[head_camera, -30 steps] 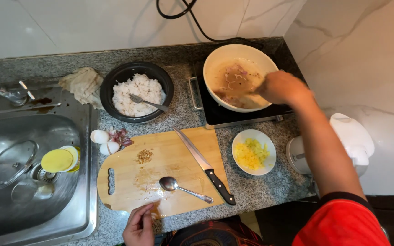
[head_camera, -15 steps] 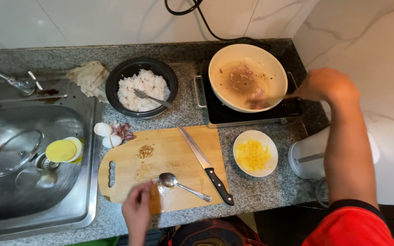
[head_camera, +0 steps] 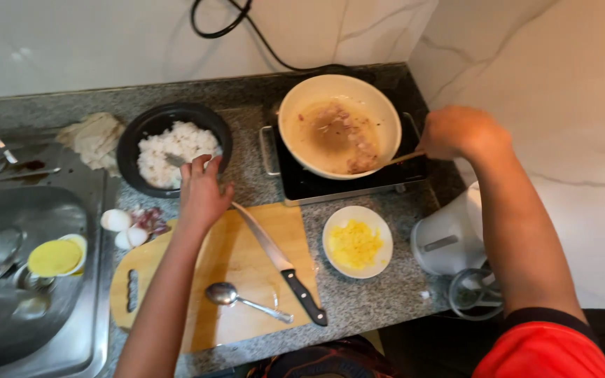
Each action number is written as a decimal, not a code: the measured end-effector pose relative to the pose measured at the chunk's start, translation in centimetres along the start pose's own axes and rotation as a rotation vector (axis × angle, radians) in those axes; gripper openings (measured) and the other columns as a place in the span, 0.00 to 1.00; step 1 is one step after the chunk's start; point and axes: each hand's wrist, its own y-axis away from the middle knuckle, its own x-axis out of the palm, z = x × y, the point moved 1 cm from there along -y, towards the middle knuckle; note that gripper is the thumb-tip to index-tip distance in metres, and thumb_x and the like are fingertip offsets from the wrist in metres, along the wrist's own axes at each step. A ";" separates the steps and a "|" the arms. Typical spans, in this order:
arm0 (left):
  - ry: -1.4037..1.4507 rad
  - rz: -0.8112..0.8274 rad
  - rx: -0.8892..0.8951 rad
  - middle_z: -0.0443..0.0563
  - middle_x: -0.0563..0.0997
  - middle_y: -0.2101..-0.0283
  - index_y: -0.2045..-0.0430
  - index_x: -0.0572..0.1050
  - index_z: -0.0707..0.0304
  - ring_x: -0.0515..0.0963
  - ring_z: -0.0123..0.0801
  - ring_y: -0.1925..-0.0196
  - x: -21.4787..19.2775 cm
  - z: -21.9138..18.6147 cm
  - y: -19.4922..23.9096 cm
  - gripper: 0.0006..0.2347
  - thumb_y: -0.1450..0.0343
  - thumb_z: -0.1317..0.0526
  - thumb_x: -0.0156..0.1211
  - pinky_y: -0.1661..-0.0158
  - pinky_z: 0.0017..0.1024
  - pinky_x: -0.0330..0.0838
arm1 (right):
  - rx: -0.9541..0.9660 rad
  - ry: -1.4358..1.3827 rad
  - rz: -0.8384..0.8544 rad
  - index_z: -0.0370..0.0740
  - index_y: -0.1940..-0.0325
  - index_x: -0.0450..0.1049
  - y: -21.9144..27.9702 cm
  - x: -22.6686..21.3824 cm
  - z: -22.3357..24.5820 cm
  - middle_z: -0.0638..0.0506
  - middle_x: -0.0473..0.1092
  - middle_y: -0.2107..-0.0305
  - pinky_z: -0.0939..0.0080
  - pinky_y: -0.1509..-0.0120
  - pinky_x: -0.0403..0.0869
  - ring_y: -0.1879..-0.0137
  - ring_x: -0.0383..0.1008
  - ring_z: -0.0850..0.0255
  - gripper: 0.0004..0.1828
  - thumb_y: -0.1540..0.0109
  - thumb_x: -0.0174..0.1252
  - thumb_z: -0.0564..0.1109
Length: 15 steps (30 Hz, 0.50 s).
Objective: The person stirs a mixture in a pan on an induction cooktop, then adds chopped onions and cooked rice from a rice cooker pot. They stir the combined ingredients together in the pan using a wooden spatula.
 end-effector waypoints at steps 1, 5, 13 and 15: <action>0.005 0.000 0.005 0.55 0.69 0.38 0.39 0.73 0.58 0.67 0.55 0.37 1.2 0.7 -0.7 0.28 0.37 0.55 0.70 0.40 0.47 0.68 | 0.007 0.001 0.000 0.34 0.53 0.86 -0.4 -0.5 0.1 0.29 0.81 0.59 0.40 0.49 0.80 0.49 0.82 0.35 0.20 0.41 0.56 0.46; -0.233 -0.007 0.063 0.51 0.76 0.47 0.56 0.81 0.53 0.73 0.49 0.42 4.6 2.5 -1.9 0.14 0.34 0.54 0.65 0.50 0.44 0.76 | -0.012 0.011 -0.165 0.31 0.63 0.85 -6.9 1.2 -0.7 0.33 0.78 0.72 0.41 0.61 0.80 0.62 0.82 0.38 0.17 0.42 0.54 0.45; -0.281 -0.250 0.181 0.40 0.80 0.59 0.62 0.83 0.45 0.75 0.34 0.46 2.0 3.6 -1.0 0.10 0.31 0.65 0.61 0.52 0.26 0.77 | -0.178 -0.084 -0.275 0.44 0.55 0.86 -11.6 5.2 3.7 0.38 0.80 0.64 0.41 0.56 0.80 0.57 0.83 0.39 0.14 0.41 0.60 0.46; -0.235 -0.469 0.225 0.42 0.81 0.66 0.62 0.85 0.46 0.78 0.32 0.52 1.5 5.6 -1.4 0.12 0.29 0.70 0.59 0.54 0.22 0.75 | -0.219 -0.152 -0.119 0.39 0.51 0.84 -8.3 3.7 4.9 0.33 0.79 0.57 0.37 0.48 0.79 0.50 0.81 0.36 0.17 0.40 0.61 0.47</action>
